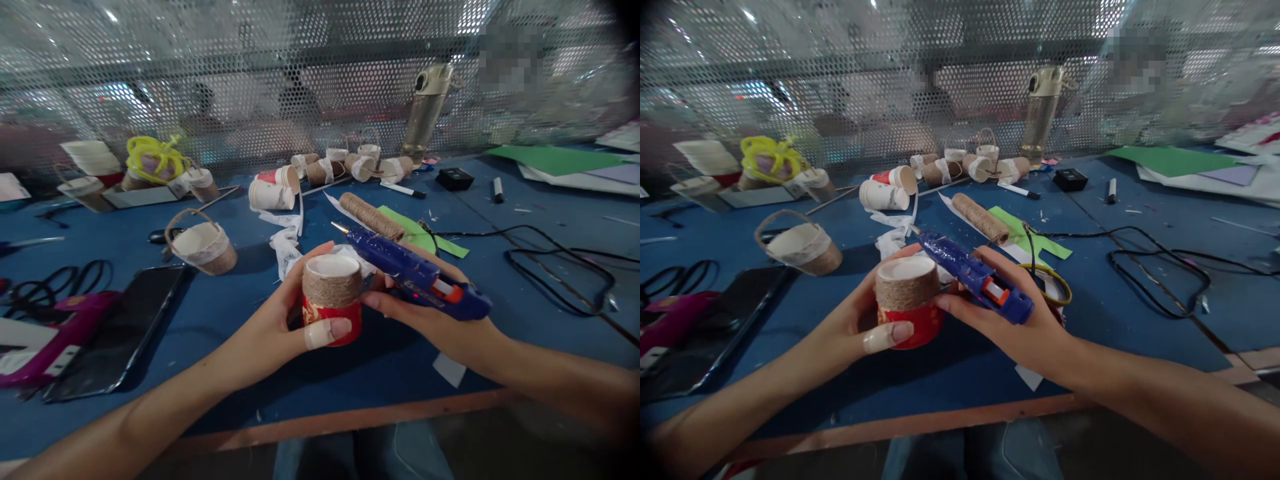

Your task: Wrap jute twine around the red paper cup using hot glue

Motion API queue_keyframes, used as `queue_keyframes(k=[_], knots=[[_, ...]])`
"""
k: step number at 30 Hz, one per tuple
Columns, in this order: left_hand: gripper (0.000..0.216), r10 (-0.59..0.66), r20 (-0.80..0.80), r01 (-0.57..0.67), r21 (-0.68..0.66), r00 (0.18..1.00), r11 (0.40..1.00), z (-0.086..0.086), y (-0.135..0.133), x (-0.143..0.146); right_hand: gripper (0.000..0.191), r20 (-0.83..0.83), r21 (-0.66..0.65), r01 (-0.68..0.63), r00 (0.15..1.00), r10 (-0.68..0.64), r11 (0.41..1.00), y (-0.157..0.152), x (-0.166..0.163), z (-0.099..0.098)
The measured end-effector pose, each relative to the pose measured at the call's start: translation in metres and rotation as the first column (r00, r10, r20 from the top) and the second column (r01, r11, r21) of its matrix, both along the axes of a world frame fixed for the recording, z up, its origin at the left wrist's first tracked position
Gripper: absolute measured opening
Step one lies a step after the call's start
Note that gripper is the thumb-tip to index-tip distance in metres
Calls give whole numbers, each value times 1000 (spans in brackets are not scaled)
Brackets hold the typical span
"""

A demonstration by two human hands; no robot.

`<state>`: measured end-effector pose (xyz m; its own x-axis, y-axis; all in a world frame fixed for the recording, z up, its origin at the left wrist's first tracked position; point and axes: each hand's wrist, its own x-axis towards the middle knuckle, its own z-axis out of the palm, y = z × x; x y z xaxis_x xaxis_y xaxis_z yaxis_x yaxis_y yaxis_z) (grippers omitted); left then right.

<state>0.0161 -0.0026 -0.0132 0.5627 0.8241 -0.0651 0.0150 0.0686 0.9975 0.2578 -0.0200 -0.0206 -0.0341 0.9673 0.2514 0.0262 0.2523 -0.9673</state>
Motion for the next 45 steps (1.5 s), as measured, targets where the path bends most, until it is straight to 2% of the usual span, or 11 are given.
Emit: queue_keyframes(k=[4,8,11,13,17,22,27,35,38,42,45], knots=[[83,122,65,-118,-55,990,991,1,-1,0,24,-4,38,-65,998,66,997,-1,0,3],[73,240,160,-215,-161,957,963,9,-2,3,21,45,165,-119,993,113,979,1,5,3],[47,215,261,-149,-251,941,957,14,0,6,20,127,224,-138,986,112,965,0,9,0],[37,155,293,-80,-253,943,964,14,3,7,19,189,229,-135,978,92,964,-1,11,0],[51,177,186,-134,-226,966,965,9,7,2,17,334,289,-163,941,61,943,-3,14,6],[64,233,162,-209,-153,959,966,10,4,-3,23,375,517,-206,927,-4,831,-2,21,13],[68,314,195,-298,-106,929,949,12,-1,-3,21,432,487,-284,900,54,826,-4,29,10],[86,231,187,-240,27,955,970,5,-2,-7,27,568,408,-326,822,42,853,-6,31,10],[83,213,135,-222,54,968,974,7,-4,-6,30,575,422,-323,818,26,847,-8,28,7],[81,233,118,-243,73,965,967,9,-7,-5,32,557,465,-237,827,-74,853,-10,25,5],[76,261,145,-277,103,954,955,7,-7,-6,29,593,452,-271,803,-60,850,-10,27,7]])
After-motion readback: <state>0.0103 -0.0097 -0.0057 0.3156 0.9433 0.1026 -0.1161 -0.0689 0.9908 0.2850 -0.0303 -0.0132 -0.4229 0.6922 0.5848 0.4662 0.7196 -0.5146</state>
